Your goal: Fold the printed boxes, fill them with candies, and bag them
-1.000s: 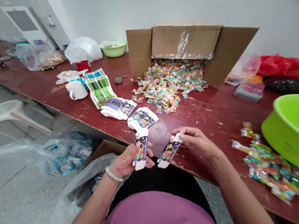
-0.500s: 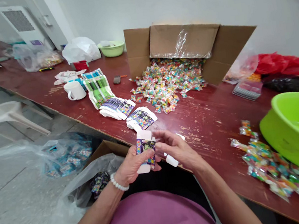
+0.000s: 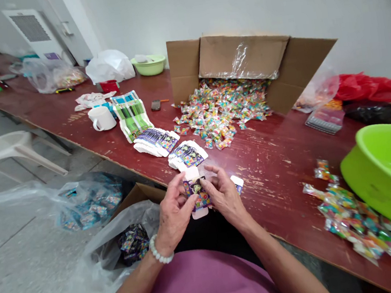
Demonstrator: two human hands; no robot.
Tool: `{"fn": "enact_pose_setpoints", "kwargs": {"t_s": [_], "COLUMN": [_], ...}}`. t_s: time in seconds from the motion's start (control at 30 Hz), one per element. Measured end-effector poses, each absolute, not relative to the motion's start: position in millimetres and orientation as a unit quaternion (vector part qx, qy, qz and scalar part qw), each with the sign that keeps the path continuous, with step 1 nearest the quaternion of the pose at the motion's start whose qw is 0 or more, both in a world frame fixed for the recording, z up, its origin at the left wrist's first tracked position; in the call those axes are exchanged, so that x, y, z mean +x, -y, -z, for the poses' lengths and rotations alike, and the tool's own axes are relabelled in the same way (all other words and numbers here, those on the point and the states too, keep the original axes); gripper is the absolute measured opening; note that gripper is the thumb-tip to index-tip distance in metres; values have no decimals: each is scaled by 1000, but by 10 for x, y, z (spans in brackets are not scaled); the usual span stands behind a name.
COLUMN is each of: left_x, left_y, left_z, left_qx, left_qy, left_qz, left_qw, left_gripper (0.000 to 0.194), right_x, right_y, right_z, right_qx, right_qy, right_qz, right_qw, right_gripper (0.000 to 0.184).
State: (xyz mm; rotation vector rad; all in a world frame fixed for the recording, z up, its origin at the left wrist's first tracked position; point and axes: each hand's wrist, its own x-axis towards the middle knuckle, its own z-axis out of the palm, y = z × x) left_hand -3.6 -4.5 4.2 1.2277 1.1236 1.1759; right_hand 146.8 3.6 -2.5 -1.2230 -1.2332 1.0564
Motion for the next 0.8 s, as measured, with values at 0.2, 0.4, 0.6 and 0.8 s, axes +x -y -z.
{"fn": "enact_pose_setpoints", "kwargs": {"t_s": [0.2,0.4,0.6,0.8], "left_x": [-109,-142,-169,-174], "left_y": [-2,-20,-50,-76], "left_z": [7,23,5,-67], "left_qx": [539,558,606,610], "left_qy": [-477,-436,-480,-470], "left_qz": [-443,-408,-395,-414], "left_qw": [534,577,496,486], "left_gripper": [51,32,29,24], "right_x": [1412,1542,1531,1510], "right_y": [-7,-51,-98,-146], "right_z": [104,13,-29,18], "right_qx": [-453,-495,-481,-425], "right_qy": [456,445,443,425], "right_qz": [-511,-557,-573,-608], "right_qw": [571,496,494,519], "right_gripper": [31,35,34,37]}}
